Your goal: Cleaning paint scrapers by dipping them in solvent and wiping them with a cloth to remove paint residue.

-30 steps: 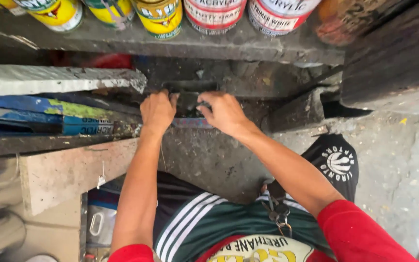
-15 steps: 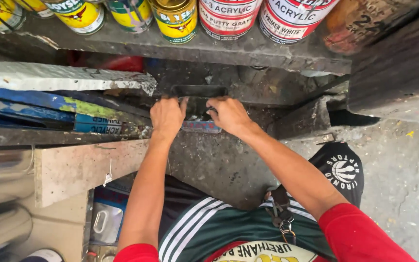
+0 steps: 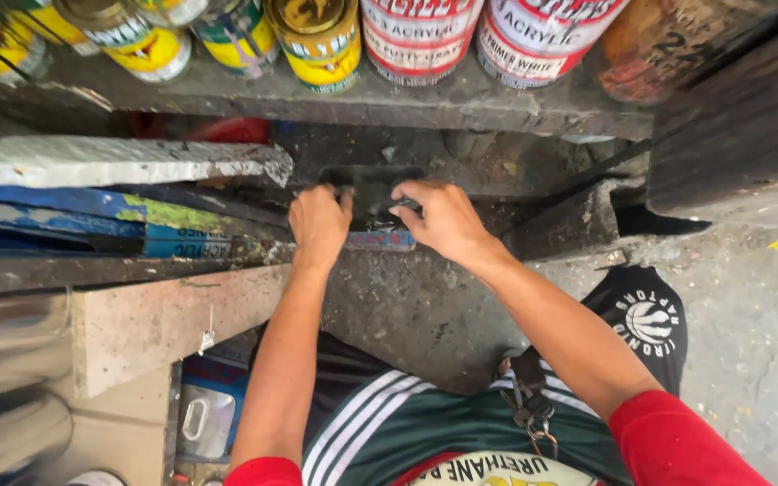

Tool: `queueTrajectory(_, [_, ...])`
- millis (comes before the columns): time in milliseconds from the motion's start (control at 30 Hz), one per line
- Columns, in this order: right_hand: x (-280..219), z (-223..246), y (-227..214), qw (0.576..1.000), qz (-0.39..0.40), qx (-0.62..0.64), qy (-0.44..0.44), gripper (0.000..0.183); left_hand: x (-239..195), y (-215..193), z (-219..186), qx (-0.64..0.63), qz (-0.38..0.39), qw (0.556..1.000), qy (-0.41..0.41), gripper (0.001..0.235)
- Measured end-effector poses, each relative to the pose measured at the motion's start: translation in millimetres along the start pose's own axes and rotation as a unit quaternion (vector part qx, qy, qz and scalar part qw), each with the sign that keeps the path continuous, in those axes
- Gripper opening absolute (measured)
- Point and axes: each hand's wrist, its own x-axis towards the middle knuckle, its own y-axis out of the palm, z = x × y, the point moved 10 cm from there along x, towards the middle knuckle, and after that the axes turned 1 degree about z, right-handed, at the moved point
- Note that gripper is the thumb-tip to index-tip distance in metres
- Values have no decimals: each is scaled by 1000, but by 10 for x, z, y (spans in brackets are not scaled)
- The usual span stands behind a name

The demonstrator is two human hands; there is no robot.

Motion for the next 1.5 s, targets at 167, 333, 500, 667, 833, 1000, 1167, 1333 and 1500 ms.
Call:
queueTrajectory(167, [77,-262,513,996,31,-68,-40,22,-6,4,1,22,-6,1000,14,32])
queueTrajectory(333, [110,-406,677,991,72,-109,-18,25,0,98,74,7,16,1000,0,30])
queueTrajectory(500, [113,-346,428,996,52,-66,-23,20,-36,61,20,-60,-2,997,47,30])
queueTrajectory(667, [-28,73,43,999,1,-11,-46,20,12,207,48,-42,23,994,95,34])
queueTrajectory(833, [42,-197,392,998,43,-33,-15,18,9,102,23,7,39,994,98,29])
queueTrajectory(1000, [12,140,186,999,21,3,-34,19,-36,50,82,30,34,995,91,34])
queueTrajectory(1167, [104,-159,404,998,47,-27,-18,20,-33,-14,41,45,30,994,92,32])
queueTrajectory(1333, [71,-104,217,1000,8,27,-7,20,41,55,91,69,17,993,92,32])
queueTrajectory(1500, [9,-112,127,998,5,44,33,21,74,127,191,48,35,996,64,42])
